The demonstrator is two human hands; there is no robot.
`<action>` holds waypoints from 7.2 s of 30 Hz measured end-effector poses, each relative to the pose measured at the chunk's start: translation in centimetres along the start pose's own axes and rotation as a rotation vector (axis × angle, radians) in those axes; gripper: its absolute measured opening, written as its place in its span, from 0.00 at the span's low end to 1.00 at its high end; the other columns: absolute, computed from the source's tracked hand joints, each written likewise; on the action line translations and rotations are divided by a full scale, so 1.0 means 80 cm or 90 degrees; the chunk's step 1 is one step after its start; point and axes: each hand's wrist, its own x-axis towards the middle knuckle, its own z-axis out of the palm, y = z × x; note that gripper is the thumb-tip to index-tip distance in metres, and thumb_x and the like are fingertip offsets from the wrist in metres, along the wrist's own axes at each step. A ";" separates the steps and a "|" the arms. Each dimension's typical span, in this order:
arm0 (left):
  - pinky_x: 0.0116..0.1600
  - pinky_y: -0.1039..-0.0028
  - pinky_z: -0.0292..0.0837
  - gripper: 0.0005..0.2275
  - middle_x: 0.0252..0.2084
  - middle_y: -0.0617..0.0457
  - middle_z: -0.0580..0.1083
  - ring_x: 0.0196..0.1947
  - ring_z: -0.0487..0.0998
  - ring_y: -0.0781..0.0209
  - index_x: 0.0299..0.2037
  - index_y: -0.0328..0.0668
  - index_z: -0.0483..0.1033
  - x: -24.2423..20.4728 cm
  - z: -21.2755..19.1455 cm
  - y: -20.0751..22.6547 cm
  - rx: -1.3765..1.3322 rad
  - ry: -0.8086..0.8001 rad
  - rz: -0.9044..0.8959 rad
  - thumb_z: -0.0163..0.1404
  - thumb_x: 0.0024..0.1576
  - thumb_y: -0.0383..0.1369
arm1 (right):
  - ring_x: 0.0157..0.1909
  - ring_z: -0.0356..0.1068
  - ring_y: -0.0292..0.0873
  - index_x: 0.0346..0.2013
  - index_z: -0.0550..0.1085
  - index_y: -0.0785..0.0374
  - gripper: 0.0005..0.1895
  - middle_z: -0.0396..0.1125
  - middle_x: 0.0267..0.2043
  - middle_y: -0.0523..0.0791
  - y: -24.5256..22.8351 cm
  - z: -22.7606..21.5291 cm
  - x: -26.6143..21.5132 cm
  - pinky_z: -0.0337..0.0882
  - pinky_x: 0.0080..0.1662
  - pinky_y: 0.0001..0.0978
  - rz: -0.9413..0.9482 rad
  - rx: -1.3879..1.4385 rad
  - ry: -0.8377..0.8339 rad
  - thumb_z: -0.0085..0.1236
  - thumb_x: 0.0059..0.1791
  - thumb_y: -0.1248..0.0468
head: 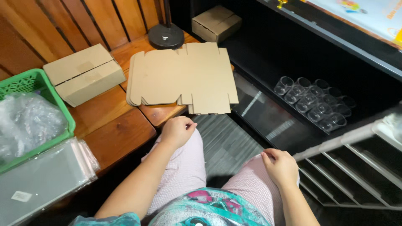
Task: The person sits on the floor and transfers small clear glasses from a wooden table into a black cabinet. They then pick up flat cardboard pieces and a package of photo paper, placing them on a shelf inside the cabinet.
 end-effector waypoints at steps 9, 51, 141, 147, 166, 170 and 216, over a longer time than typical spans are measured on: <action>0.48 0.71 0.74 0.03 0.33 0.57 0.81 0.37 0.81 0.61 0.30 0.43 0.82 0.012 -0.017 -0.030 -0.181 0.168 0.158 0.56 0.55 0.28 | 0.50 0.73 0.43 0.46 0.82 0.41 0.16 0.78 0.39 0.34 -0.035 0.010 0.029 0.71 0.53 0.39 -0.032 -0.021 -0.020 0.55 0.48 0.44; 0.78 0.54 0.47 0.35 0.68 0.46 0.71 0.73 0.64 0.50 0.57 0.46 0.79 0.130 0.040 -0.043 -0.034 -0.010 0.245 0.71 0.38 0.49 | 0.39 0.76 0.36 0.53 0.78 0.68 0.14 0.76 0.38 0.50 -0.155 0.105 0.168 0.79 0.47 0.26 0.049 0.725 -0.083 0.61 0.52 0.69; 0.50 0.57 0.82 0.25 0.55 0.39 0.77 0.51 0.82 0.46 0.67 0.35 0.68 0.186 0.032 -0.024 -0.752 0.067 -0.364 0.59 0.59 0.32 | 0.31 0.79 0.54 0.64 0.65 0.60 0.25 0.75 0.40 0.58 -0.174 0.080 0.139 0.83 0.34 0.38 0.078 1.131 -0.275 0.52 0.52 0.76; 0.48 0.53 0.83 0.23 0.52 0.40 0.76 0.47 0.82 0.44 0.64 0.39 0.68 0.214 0.048 -0.024 -0.886 0.155 -0.300 0.59 0.58 0.26 | 0.33 0.79 0.51 0.62 0.69 0.57 0.22 0.75 0.38 0.53 -0.193 0.067 0.127 0.83 0.36 0.35 0.101 1.161 -0.236 0.56 0.53 0.69; 0.59 0.50 0.79 0.18 0.56 0.43 0.76 0.55 0.80 0.46 0.59 0.44 0.69 0.185 -0.013 0.060 -1.173 0.379 -0.249 0.55 0.59 0.25 | 0.34 0.80 0.48 0.48 0.64 0.62 0.12 0.76 0.35 0.54 -0.232 -0.035 0.086 0.82 0.37 0.34 0.079 1.127 -0.106 0.55 0.54 0.73; 0.56 0.53 0.81 0.14 0.52 0.44 0.77 0.50 0.82 0.48 0.55 0.44 0.71 0.186 -0.051 0.049 -1.151 0.461 -0.269 0.55 0.60 0.30 | 0.30 0.79 0.49 0.45 0.66 0.63 0.12 0.75 0.30 0.55 -0.214 -0.079 0.085 0.81 0.32 0.34 0.048 1.120 -0.048 0.56 0.51 0.76; 0.53 0.59 0.79 0.12 0.34 0.49 0.80 0.45 0.84 0.49 0.41 0.35 0.81 0.477 -0.014 0.394 -0.305 0.098 0.085 0.62 0.57 0.37 | 0.44 0.77 0.41 0.48 0.82 0.60 0.18 0.76 0.42 0.52 0.045 -0.384 0.292 0.78 0.44 0.32 -0.010 0.540 0.465 0.71 0.43 0.68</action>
